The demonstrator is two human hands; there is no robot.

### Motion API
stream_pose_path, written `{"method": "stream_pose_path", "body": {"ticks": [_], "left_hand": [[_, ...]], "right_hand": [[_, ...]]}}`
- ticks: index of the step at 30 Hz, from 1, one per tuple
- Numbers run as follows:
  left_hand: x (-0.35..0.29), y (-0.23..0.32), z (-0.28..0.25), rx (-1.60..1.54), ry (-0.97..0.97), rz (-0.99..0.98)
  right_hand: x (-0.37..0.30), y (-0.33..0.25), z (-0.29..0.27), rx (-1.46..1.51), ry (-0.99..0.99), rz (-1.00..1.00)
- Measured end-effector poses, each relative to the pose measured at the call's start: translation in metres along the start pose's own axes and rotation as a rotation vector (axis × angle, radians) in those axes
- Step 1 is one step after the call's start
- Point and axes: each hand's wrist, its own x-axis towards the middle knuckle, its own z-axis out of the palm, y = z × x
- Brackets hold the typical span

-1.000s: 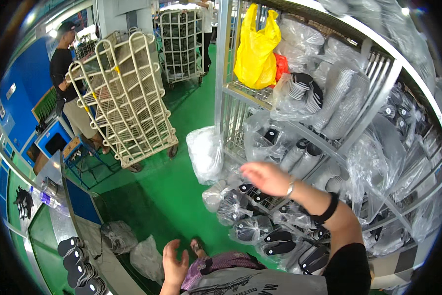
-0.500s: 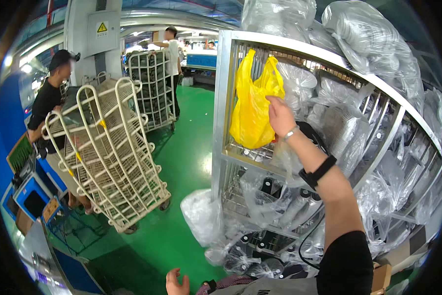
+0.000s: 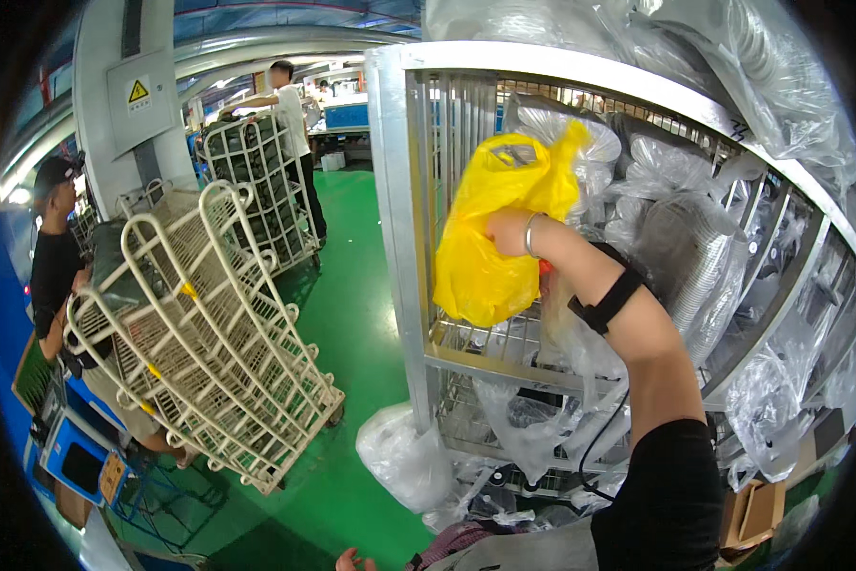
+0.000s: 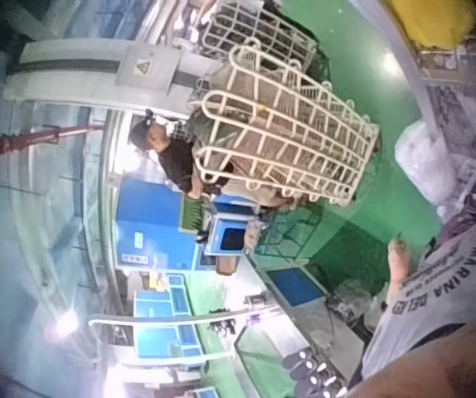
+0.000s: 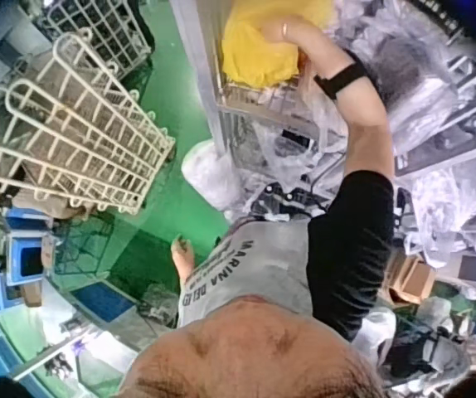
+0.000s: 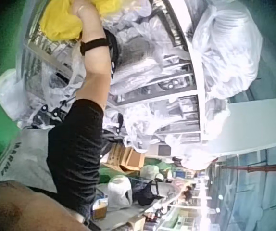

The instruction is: Placing insoles into shoe uppers and organizing components on an assembly line.

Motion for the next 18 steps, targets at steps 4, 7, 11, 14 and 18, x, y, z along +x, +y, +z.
{"method": "stream_pose_path", "body": {"ticks": [4,7,11,14,18], "left_hand": [[0.022,-0.004,0.020,-0.027,-0.072,0.108],[0.032,0.014,0.031,0.041,-0.112,0.097],[0.044,-0.002,0.049,-0.023,-0.087,0.088],[0.048,0.000,0.048,0.002,-0.029,0.134],[0.056,0.003,0.054,0.077,0.052,0.200]], "right_hand": [[0.005,0.017,0.000,0.221,0.222,-0.019],[-0.010,0.038,-0.031,0.018,0.275,-0.058],[-0.068,0.067,-0.069,1.218,0.264,-0.231],[-0.068,0.107,-0.049,1.010,-0.292,0.061],[-0.021,0.107,0.028,0.177,-0.510,0.346]]}}
